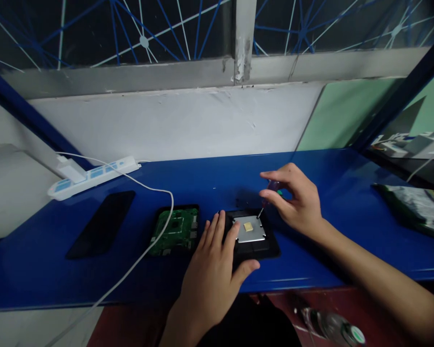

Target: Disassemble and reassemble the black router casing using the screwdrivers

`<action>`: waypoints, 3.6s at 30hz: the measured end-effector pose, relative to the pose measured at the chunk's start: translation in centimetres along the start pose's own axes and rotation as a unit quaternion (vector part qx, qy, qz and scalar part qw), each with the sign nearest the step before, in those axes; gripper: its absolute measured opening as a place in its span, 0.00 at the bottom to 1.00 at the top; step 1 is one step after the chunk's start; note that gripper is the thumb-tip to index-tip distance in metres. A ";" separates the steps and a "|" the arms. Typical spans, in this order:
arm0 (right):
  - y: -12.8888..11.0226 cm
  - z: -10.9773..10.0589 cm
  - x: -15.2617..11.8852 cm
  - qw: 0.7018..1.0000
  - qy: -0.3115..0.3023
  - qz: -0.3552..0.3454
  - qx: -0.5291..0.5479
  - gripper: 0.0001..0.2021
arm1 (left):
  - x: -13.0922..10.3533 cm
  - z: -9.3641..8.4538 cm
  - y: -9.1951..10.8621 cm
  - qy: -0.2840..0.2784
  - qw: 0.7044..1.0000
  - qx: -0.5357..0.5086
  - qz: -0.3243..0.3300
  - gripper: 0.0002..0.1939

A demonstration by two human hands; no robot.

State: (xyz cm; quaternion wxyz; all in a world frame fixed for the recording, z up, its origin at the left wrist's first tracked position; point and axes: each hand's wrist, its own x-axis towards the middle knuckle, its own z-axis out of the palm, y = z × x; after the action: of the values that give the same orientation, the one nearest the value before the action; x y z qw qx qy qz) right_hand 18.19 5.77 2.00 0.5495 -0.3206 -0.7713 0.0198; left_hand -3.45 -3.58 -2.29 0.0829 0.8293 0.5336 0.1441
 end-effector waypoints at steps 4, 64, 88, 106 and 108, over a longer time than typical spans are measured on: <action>-0.3 -0.1 0.0 0.999 -0.028 0.014 0.016 0.17 | 0.0 0.0 0.0 0.011 1.000 0.004 0.007 0.35; 0.0 -0.2 -0.3 0.994 0.032 0.071 -0.078 0.17 | -0.1 0.4 0.2 0.036 0.999 0.009 -0.013 0.31; 2.0 1.4 -1.0 0.971 0.011 0.238 -0.032 0.15 | -0.2 0.4 0.2 0.036 0.999 -0.023 -0.010 0.34; 0.7 -2.3 -2.6 0.938 0.089 0.312 0.125 0.15 | -0.4 -0.5 0.6 0.068 0.997 -0.026 0.017 0.30; 0.3 -2.9 -3.5 0.926 0.101 0.335 0.142 0.15 | -0.1 -0.9 1.1 0.081 0.996 -0.024 0.024 0.27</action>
State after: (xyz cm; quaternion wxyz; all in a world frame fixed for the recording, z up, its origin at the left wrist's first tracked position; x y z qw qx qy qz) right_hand 21.49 3.30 0.13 0.6254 -0.4789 -0.5490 0.2796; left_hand -2.86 -4.16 -1.18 0.0559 0.8254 0.5145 0.2254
